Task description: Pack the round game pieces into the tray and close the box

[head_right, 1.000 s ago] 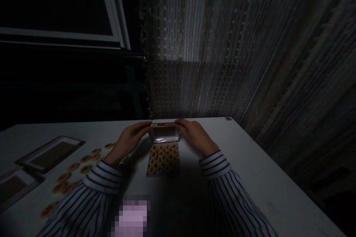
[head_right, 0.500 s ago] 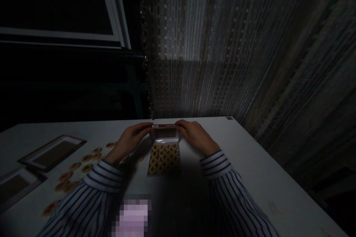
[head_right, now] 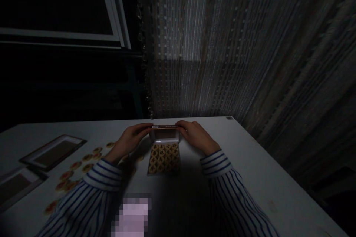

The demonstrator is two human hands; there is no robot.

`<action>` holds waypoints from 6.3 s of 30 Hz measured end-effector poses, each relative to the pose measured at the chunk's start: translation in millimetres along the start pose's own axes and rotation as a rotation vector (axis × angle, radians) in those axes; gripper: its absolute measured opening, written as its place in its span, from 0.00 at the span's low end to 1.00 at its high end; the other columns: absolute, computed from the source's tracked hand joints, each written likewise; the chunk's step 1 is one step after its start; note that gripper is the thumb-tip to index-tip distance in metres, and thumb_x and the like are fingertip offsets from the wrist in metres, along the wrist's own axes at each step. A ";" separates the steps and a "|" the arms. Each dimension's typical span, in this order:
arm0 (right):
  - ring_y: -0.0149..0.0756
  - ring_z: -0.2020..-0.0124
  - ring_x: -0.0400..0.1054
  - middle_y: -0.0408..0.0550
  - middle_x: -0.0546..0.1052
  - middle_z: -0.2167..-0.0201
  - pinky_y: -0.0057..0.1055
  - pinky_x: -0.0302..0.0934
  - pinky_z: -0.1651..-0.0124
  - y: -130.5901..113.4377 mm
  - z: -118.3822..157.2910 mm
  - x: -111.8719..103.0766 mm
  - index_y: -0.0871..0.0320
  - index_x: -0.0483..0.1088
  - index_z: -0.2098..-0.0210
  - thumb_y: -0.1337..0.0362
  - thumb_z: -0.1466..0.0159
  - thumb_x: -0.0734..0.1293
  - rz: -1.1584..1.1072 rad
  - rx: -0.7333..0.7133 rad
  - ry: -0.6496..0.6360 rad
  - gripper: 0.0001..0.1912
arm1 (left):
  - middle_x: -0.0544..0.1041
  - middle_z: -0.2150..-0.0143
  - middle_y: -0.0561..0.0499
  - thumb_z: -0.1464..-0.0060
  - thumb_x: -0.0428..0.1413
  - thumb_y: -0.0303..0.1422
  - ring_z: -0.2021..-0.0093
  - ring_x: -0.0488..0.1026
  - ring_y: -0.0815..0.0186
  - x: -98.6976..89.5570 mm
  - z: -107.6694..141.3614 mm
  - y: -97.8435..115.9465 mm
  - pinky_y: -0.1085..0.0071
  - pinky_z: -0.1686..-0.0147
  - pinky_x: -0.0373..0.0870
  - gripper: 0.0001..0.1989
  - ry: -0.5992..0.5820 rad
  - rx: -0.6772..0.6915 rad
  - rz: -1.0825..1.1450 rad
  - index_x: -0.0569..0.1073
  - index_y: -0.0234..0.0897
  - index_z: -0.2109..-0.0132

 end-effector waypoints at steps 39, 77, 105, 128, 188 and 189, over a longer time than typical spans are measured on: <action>0.36 0.61 0.69 0.46 0.75 0.62 0.30 0.60 0.59 -0.1 1.9 -0.9 0.54 0.68 0.56 0.63 0.38 0.57 0.006 -0.023 -0.035 0.13 | 0.75 0.57 0.48 0.49 0.49 0.41 0.56 0.70 0.62 -4.9 3.5 10.1 0.66 0.53 0.64 0.17 -0.083 0.018 -0.088 0.72 0.36 0.56; 0.35 0.61 0.68 0.47 0.75 0.61 0.28 0.58 0.60 -4.7 7.1 -2.9 0.55 0.67 0.55 0.61 0.37 0.56 0.071 -0.005 -0.077 0.14 | 0.75 0.58 0.48 0.47 0.47 0.39 0.56 0.70 0.61 -5.0 9.5 20.2 0.66 0.55 0.65 0.16 -0.117 0.062 -0.196 0.72 0.37 0.57; 0.37 0.58 0.68 0.51 0.74 0.59 0.30 0.58 0.57 -18.3 26.3 1.5 0.56 0.64 0.52 0.60 0.36 0.55 0.182 0.023 -0.085 0.16 | 0.75 0.56 0.48 0.46 0.46 0.40 0.55 0.70 0.61 -5.0 32.3 25.1 0.66 0.54 0.64 0.17 -0.101 0.070 -0.267 0.71 0.37 0.54; 0.37 0.55 0.66 0.50 0.73 0.55 0.33 0.58 0.53 -22.9 40.1 6.0 0.57 0.64 0.50 0.62 0.36 0.55 0.191 0.001 -0.052 0.16 | 0.75 0.56 0.47 0.46 0.45 0.40 0.56 0.71 0.60 -2.5 47.3 30.7 0.65 0.54 0.64 0.18 -0.102 0.065 -0.311 0.70 0.37 0.53; 0.34 0.60 0.67 0.48 0.73 0.61 0.31 0.57 0.58 -34.8 63.9 21.6 0.57 0.63 0.55 0.62 0.35 0.53 0.254 -0.051 -0.050 0.13 | 0.75 0.56 0.48 0.44 0.47 0.38 0.56 0.70 0.63 2.3 73.7 27.2 0.67 0.56 0.65 0.15 -0.059 0.141 -0.420 0.70 0.37 0.54; 0.34 0.59 0.67 0.48 0.73 0.60 0.31 0.57 0.57 -35.2 64.3 21.5 0.57 0.63 0.54 0.62 0.35 0.53 0.255 -0.053 -0.050 0.13 | 0.75 0.56 0.48 0.45 0.47 0.38 0.56 0.70 0.63 2.5 74.2 27.6 0.67 0.56 0.65 0.15 -0.057 0.143 -0.423 0.70 0.37 0.54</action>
Point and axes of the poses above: each hand's wrist, its own z-axis away from the middle knuckle, its own x-axis out of the palm, y = z × x, the point moved 5 cm from there along -z, towards the middle knuckle
